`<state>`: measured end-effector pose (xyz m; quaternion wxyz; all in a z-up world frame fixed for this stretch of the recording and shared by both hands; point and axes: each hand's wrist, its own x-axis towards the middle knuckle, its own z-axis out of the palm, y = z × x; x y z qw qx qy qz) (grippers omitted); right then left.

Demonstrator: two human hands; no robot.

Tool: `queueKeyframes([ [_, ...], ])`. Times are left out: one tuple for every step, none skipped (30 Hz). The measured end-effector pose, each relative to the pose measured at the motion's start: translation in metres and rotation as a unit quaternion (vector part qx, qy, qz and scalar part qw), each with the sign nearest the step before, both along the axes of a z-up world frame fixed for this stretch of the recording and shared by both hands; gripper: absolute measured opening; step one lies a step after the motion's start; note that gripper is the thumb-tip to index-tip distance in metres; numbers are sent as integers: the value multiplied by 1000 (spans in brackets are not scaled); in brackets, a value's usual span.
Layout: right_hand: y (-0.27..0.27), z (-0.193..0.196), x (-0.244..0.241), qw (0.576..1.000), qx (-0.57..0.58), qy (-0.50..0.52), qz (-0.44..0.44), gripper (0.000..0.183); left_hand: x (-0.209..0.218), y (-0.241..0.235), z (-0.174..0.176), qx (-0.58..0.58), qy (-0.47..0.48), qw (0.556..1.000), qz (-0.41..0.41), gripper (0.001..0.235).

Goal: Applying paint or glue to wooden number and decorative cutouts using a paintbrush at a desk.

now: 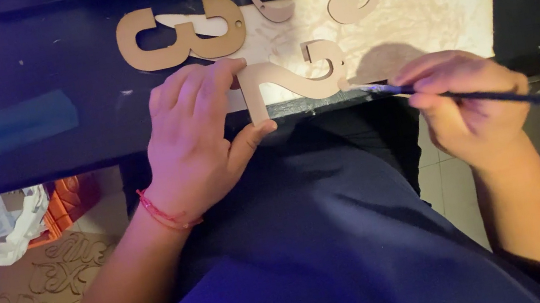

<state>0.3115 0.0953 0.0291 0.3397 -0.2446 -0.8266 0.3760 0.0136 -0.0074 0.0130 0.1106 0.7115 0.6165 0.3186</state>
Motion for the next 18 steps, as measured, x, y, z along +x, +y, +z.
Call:
queueKeyframes([
  [1, 0, 2, 1000, 1, -1, -1, 12, 0, 0, -1, 1, -1, 1000, -1, 58],
  [2, 0, 3, 999, -21, 8, -30, 12, 0, 0, -1, 0, 5, 1000, -2, 59],
  [3, 0, 4, 997, -43, 18, -57, 13, 0, 0, -1, -1, 12, 1000, -2, 60],
  [7, 0, 1, 997, -42, 17, -57, 13, 0, 0, 0, 0, 11, 1000, -2, 60],
  [11, 0, -2, 998, -27, 4, -57, 14, 0, 0, 2, 2, 15, 1000, -3, 59],
  [14, -1, -5, 998, -12, -9, -57, 14, 0, 0, 3, 5, 19, 1000, -4, 58],
  [18, -2, -7, 998, -11, -8, -56, 14, 0, 0, 1, 6, 20, 1000, -4, 58],
  [22, -3, -10, 998, -8, -5, -54, 13, 0, 0, 0, 1, 24, 1000, -4, 58],
  [26, -4, -13, 999, -5, -1, -52, 12, 0, 0, -2, -4, 28, 1000, -3, 59],
  [29, -5, -14, 999, -4, 0, -50, 12, -1, 0, -1, -4, 29, 1000, -2, 59],
  [32, -7, -15, 999, 10, -7, -53, 14, 0, 0, 0, -1, 22, 1000, -2, 59],
  [35, -8, -16, 998, 25, -14, -56, 19, 0, 0, 0, 3, 16, 1000, -1, 59],
  [35, -8, -18, 998, 26, -13, -54, 19, 0, -1, 0, 3, 16, 1000, 1, 59],
  [36, -9, -20, 998, 36, -1, -57, 17, 0, -1, 0, 3, 16, 1000, 1, 60],
  [37, -8, -21, 997, 46, 12, -61, 15, 0, -1, -1, 3, 15, 1000, 1, 60],
  [35, -8, -21, 997, 48, 12, -59, 15, 0, 0, -2, 4, 15, 1000, 2, 60],
  [33, -8, -21, 996, 50, 36, -68, 18, 0, -1, -2, -2, 14, 1000, 4, 60],
  [31, -8, -21, 994, 51, 61, -78, 22, 0, -1, -3, -8, 13, 1000, 6, 60],
])
